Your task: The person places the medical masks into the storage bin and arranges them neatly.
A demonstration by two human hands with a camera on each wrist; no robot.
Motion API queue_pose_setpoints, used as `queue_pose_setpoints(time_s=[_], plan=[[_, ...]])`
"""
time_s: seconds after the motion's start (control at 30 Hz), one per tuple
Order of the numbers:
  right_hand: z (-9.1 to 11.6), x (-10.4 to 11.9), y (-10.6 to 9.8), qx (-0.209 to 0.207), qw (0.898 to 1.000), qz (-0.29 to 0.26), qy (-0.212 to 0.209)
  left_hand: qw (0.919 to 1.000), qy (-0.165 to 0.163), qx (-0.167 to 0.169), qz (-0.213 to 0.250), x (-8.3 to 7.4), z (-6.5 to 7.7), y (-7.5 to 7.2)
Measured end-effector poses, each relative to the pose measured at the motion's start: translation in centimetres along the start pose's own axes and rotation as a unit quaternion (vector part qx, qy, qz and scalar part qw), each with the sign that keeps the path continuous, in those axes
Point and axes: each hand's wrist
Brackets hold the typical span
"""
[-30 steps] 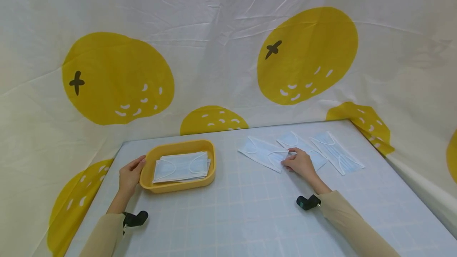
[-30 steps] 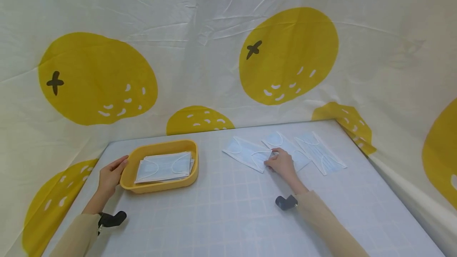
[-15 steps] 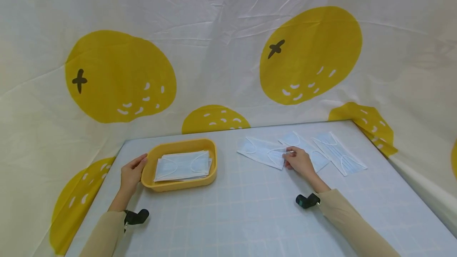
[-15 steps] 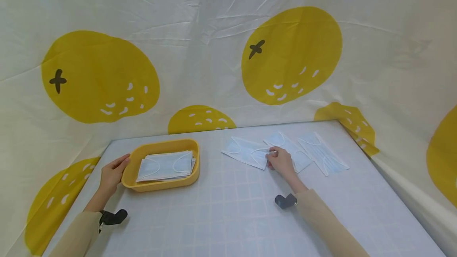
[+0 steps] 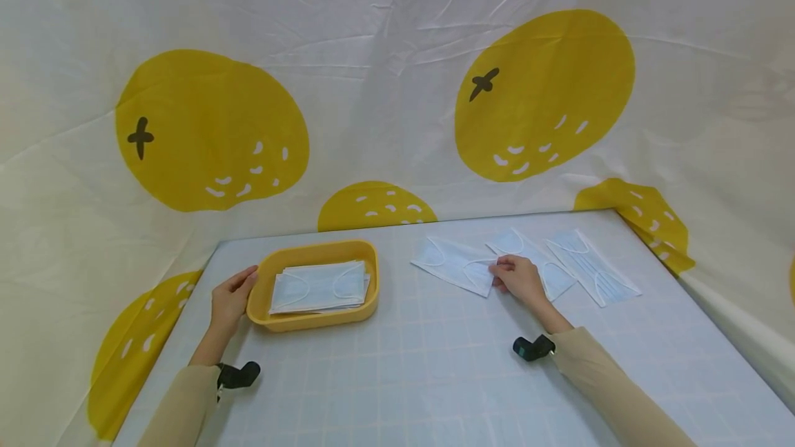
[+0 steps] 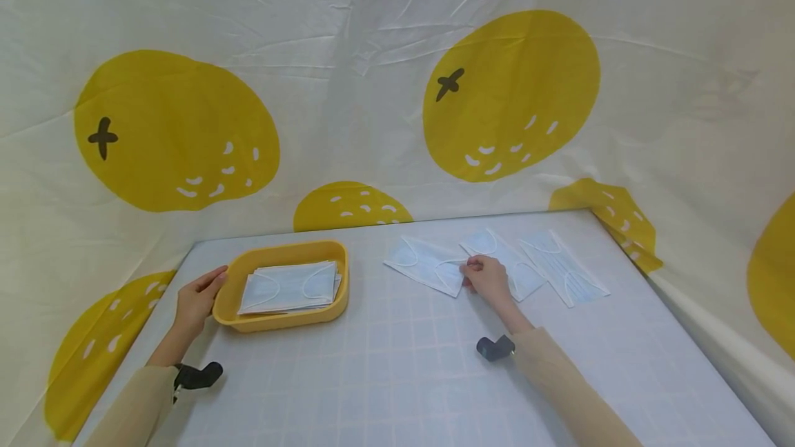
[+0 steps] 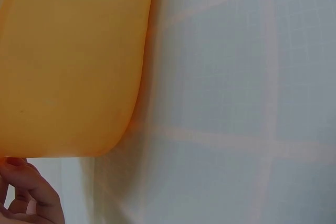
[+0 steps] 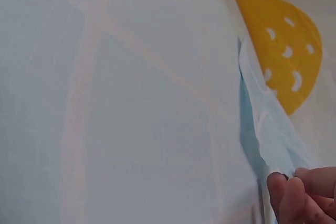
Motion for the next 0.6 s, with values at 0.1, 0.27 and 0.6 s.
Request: queue_pose_setpoints(time_s=[0.1, 0.27, 0.6], plan=[[0.1, 0.2, 0.0, -0.005, 1.000, -0.011, -0.008, 1.0000, 0.001, -0.001, 0.000, -0.1, 0.0, 0.0], [0.4, 0.8, -0.2, -0.015, 0.999, -0.021, -0.022, 1.0000, 0.002, -0.001, -0.001, -0.1, 0.0, 0.0], [0.8, 3.1, -0.4, -0.038, 0.998, -0.035, -0.039, 1.0000, -0.002, 0.001, 0.000, 0.0, 0.1, 0.0]])
Point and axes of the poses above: each hand's wrist, its own z-axis away from the middle knuckle, its own y-axis out of the palm, x = y × z, and after that the axes turned 5 degrees about x, right-handed
